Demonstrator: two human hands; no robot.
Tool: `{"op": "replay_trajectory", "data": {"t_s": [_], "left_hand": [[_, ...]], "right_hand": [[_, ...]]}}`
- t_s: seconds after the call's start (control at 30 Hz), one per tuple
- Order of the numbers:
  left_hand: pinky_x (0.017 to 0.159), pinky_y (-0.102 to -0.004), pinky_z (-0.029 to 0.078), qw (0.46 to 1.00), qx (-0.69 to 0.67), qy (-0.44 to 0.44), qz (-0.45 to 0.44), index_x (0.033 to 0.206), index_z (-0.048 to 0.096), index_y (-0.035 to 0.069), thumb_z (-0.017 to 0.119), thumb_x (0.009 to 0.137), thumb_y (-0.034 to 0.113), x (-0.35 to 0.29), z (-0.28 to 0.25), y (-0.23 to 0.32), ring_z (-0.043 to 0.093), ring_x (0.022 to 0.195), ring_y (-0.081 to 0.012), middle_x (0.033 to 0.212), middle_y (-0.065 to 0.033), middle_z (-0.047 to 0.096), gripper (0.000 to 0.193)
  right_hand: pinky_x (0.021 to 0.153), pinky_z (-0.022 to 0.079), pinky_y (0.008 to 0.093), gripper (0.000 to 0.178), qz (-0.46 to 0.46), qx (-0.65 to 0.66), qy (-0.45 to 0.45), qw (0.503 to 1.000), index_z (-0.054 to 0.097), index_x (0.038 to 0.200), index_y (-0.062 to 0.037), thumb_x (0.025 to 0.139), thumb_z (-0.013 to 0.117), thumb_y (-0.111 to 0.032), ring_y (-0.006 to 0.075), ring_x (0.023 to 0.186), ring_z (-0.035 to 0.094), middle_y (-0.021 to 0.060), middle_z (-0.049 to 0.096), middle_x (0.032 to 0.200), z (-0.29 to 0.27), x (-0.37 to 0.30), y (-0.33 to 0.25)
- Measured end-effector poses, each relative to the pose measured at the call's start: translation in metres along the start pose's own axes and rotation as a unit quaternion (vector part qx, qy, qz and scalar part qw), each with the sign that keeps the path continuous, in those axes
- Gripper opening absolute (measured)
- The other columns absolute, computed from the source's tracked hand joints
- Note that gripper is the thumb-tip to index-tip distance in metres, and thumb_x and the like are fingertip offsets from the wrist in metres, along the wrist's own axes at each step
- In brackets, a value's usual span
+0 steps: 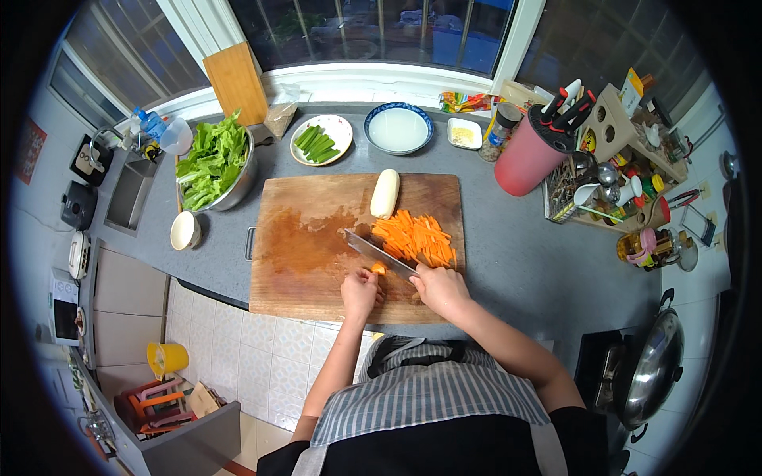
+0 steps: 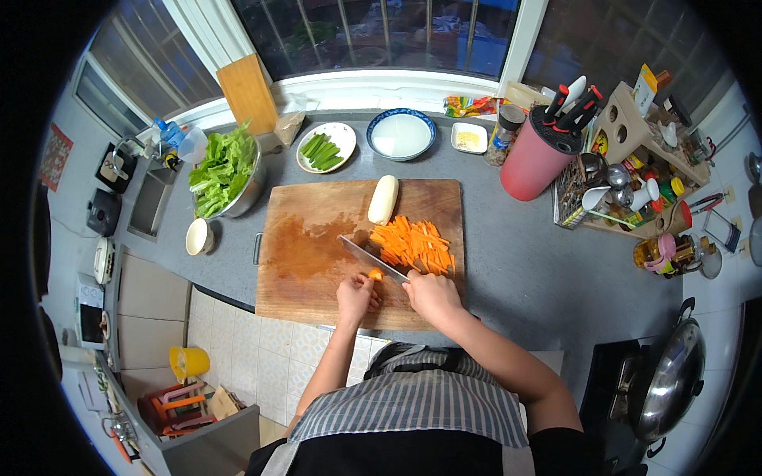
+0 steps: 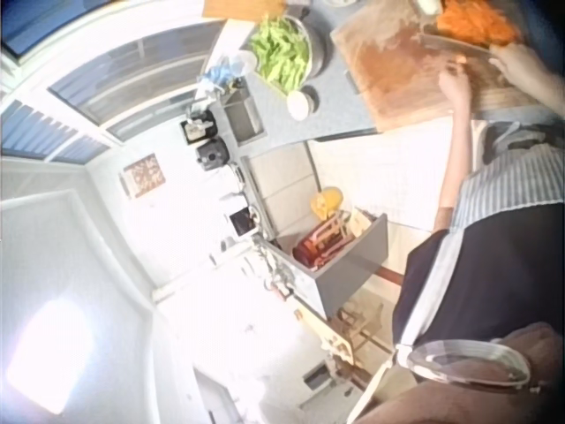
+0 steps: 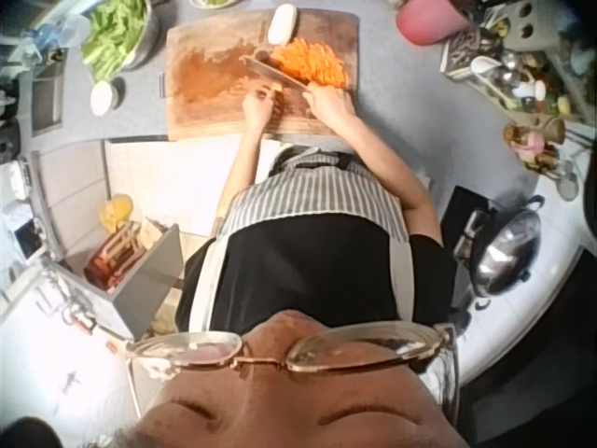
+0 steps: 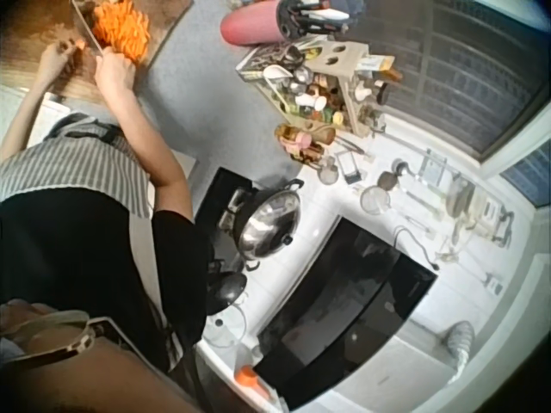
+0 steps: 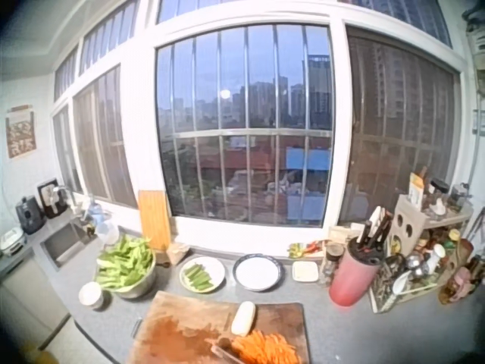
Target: The person slices a carrot into thin strips on a wooden cutting board, then transfers the pieces into a small bowl. Next, the person slices a white root vegetable into thin strips on the same board.
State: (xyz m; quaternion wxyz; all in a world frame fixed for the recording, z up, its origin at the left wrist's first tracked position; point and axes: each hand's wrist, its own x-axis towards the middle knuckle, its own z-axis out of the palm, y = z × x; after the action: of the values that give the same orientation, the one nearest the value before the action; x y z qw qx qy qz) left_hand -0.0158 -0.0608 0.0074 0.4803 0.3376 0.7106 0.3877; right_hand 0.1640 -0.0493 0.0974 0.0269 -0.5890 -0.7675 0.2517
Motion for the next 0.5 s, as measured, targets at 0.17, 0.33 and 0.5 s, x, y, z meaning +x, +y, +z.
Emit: {"op": "replay_trajectory", "data": {"t_s": [0.17, 0.33, 0.5], "left_hand": [[0.043, -0.0316, 0.049, 0.992, 0.127, -0.009, 0.021, 0.08, 0.058, 0.001, 0.062, 0.086, 0.015, 0.009, 0.006, 0.002, 0.061, 0.041, -0.019, 0.057, -0.012, 0.063, 0.016], [0.037, -0.0308, 0.047, 0.959, 0.239, 0.006, 0.155, 0.084, 0.055, 0.001, 0.065, 0.082, 0.012, 0.019, 0.011, 0.006, 0.061, 0.043, -0.0197, 0.055, -0.0107, 0.06, 0.014], [0.041, -0.0313, 0.05, 0.993, 0.107, -0.041, 0.012, 0.08, 0.056, 0.001, 0.063, 0.082, 0.01, 0.017, 0.004, 0.016, 0.063, 0.044, -0.0197, 0.056, -0.0111, 0.062, 0.012]], "right_hand": [[0.067, 0.052, 0.0483, 0.025, -0.011, -0.021, -0.018, 1.0, 0.058, 0.088, -0.004, 0.093, 0.05, -0.027, 0.0373, 0.072, 0.065, 0.019, 0.065, 0.073, -0.006, 0.0, -0.006], [0.066, 0.052, 0.048, 0.025, -0.003, -0.023, -0.004, 1.0, 0.058, 0.088, -0.0036, 0.093, 0.05, -0.026, 0.037, 0.071, 0.066, 0.0192, 0.065, 0.072, -0.01, 0.002, -0.008], [0.066, 0.052, 0.0474, 0.025, 0.001, -0.023, 0.002, 1.0, 0.058, 0.089, -0.0029, 0.093, 0.05, -0.026, 0.0367, 0.071, 0.066, 0.0193, 0.066, 0.072, -0.01, 0.002, -0.009]]}}
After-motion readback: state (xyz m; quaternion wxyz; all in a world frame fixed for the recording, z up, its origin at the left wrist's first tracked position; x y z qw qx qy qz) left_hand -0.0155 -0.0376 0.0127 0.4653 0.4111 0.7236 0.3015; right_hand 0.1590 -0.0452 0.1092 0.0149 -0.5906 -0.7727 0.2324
